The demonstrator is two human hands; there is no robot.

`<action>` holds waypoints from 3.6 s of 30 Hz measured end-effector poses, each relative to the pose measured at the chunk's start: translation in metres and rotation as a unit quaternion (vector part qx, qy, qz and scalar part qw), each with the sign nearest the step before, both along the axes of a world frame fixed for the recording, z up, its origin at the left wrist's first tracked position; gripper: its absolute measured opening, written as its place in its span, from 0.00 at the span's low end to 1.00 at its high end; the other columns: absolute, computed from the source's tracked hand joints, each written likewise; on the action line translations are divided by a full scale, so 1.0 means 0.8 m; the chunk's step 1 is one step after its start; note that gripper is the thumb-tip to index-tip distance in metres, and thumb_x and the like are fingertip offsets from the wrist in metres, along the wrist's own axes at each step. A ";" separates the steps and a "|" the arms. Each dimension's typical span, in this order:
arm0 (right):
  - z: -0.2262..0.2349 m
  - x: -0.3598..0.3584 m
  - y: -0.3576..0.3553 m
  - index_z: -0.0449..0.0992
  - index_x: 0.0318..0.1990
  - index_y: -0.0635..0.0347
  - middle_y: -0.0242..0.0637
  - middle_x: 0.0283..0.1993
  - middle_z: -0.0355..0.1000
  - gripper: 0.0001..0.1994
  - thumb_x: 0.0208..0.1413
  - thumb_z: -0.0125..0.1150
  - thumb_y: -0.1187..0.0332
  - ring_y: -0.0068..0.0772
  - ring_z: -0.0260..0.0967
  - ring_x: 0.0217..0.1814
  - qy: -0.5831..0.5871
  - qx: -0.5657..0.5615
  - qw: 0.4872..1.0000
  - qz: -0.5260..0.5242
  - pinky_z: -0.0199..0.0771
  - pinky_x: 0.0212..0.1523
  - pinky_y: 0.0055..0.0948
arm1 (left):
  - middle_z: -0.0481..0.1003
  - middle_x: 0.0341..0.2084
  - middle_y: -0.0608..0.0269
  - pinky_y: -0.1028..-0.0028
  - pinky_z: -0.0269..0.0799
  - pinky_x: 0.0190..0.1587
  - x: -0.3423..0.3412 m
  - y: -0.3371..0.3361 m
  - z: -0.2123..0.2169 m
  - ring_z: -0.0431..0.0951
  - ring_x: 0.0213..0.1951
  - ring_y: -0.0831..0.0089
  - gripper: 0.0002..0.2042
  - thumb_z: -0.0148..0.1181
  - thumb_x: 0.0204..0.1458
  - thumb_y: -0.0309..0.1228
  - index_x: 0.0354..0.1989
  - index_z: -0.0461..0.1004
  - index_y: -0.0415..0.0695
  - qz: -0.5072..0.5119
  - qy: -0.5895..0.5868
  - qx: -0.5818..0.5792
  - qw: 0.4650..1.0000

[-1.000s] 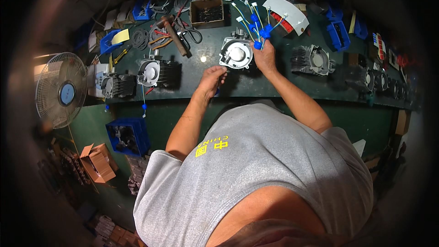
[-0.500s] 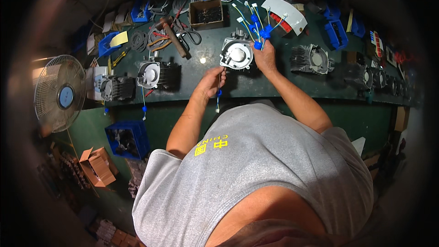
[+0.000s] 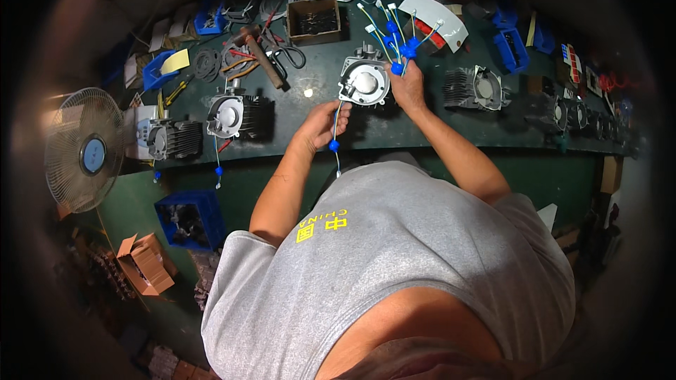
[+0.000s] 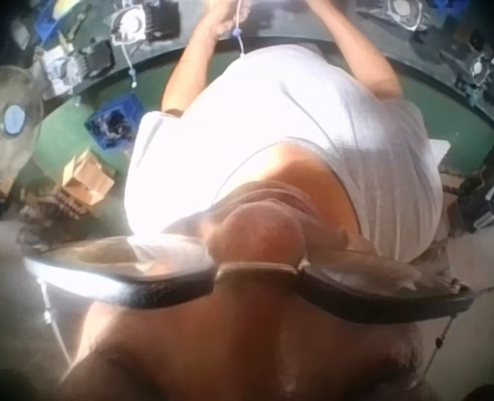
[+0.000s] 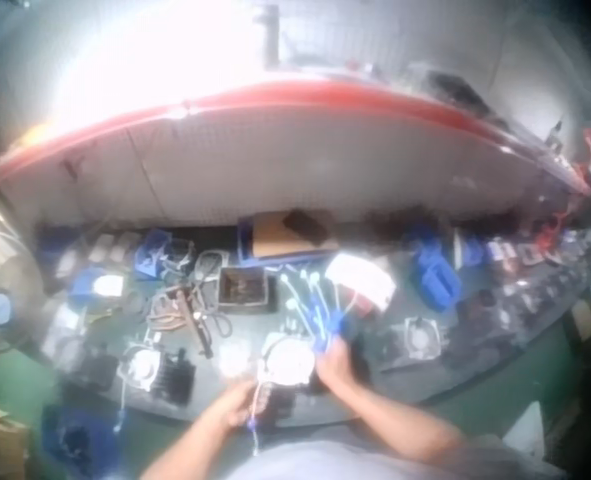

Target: The person sorts small metal parts from a bin onto a yellow paper, then picks up a bundle of blue and white wires. They use a screwdriver to attach the wires to several metal housings on the workbench, connecting each wire to a terminal on the components.

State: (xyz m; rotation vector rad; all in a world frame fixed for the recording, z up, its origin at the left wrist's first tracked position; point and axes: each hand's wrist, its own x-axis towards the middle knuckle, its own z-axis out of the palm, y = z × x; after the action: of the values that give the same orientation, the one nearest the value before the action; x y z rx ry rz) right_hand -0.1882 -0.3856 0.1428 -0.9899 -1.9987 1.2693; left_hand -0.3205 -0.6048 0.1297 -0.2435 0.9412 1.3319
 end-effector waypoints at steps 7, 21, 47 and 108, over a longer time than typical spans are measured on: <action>0.007 -0.001 -0.003 0.78 0.41 0.66 0.38 0.33 0.78 0.10 0.58 0.68 0.69 0.28 0.73 0.34 -0.003 0.011 1.000 -0.012 0.74 0.39 0.33 | 0.74 0.26 0.70 0.79 0.70 0.28 0.018 0.006 -0.017 0.74 0.28 0.80 0.08 0.61 0.63 0.32 0.34 0.75 0.42 0.009 0.174 0.029 0.984; 0.003 0.003 -0.004 0.77 0.43 0.66 0.37 0.32 0.77 0.11 0.58 0.69 0.69 0.27 0.73 0.33 -0.009 0.005 1.000 -0.018 0.74 0.38 0.32 | 0.75 0.25 0.70 0.76 0.67 0.29 0.030 0.012 -0.018 0.72 0.27 0.79 0.05 0.61 0.58 0.29 0.32 0.76 0.42 0.039 0.280 -0.034 0.959; 0.028 0.057 0.025 0.77 0.40 0.65 0.42 0.34 0.81 0.10 0.58 0.68 0.69 0.37 0.79 0.34 0.086 -0.056 0.993 0.051 0.77 0.37 0.33 | 0.77 0.39 0.56 0.64 0.73 0.43 0.098 0.032 0.065 0.76 0.43 0.57 0.13 0.67 0.51 0.25 0.46 0.78 0.39 0.104 0.841 -0.131 0.514; 0.158 0.335 0.190 0.79 0.46 0.59 0.31 0.34 0.78 0.12 0.64 0.65 0.60 0.15 0.68 0.24 0.018 -0.325 0.935 0.141 0.67 0.20 0.20 | 0.77 0.37 0.59 0.65 0.77 0.39 0.314 0.282 0.180 0.78 0.37 0.63 0.17 0.68 0.50 0.24 0.50 0.77 0.46 0.007 0.864 0.001 0.504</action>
State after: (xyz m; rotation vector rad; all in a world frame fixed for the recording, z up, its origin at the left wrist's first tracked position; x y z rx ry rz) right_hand 0.0801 -0.2333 0.2688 -0.9633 -1.7568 2.1769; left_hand -0.0696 -0.3794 0.2736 1.4526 2.5402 1.2693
